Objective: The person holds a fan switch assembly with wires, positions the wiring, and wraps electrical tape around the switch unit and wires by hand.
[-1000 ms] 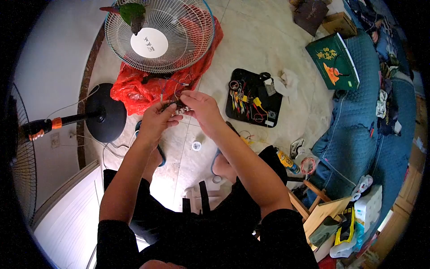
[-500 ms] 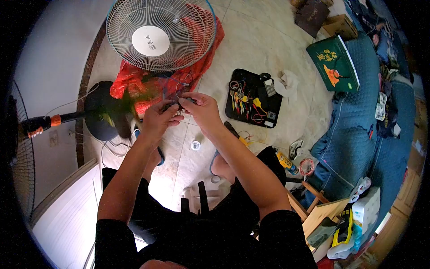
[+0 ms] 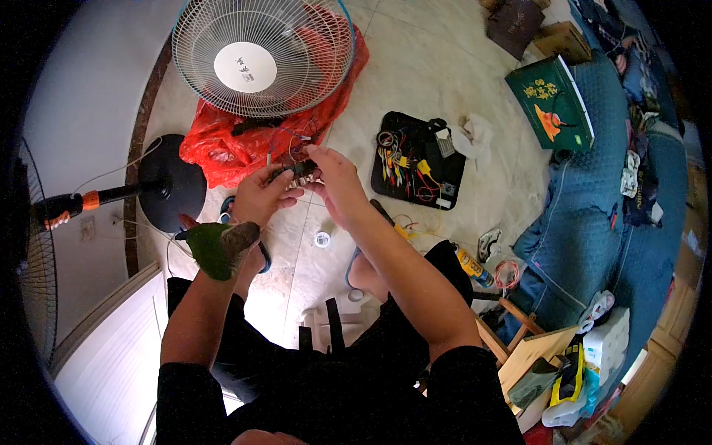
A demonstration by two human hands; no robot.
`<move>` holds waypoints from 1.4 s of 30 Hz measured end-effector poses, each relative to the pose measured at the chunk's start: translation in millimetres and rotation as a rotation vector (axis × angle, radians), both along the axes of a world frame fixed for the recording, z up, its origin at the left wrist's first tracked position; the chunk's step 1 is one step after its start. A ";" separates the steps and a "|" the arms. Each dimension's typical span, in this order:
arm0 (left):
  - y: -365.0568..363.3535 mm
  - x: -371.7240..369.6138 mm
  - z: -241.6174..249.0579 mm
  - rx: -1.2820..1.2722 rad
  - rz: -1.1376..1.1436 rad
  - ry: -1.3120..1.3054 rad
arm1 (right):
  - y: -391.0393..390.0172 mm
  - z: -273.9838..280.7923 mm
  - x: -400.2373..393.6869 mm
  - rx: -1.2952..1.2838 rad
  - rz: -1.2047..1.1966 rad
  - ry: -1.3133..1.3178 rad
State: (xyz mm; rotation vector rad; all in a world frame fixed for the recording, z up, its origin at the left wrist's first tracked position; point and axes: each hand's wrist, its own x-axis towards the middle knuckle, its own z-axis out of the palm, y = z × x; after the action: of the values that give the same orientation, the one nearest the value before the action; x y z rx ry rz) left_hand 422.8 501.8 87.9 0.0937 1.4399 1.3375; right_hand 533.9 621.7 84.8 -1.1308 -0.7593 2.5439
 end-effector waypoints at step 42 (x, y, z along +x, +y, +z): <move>-1.4 6.3 -5.3 0.104 -0.060 -0.004 | -3.9 -3.9 2.4 0.212 0.143 -0.024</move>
State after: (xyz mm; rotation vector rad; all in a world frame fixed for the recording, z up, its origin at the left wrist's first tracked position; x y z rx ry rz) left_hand 429.0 500.3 82.6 0.2010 1.3537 1.3624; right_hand 536.2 617.8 81.0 -1.0741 -1.1240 2.4915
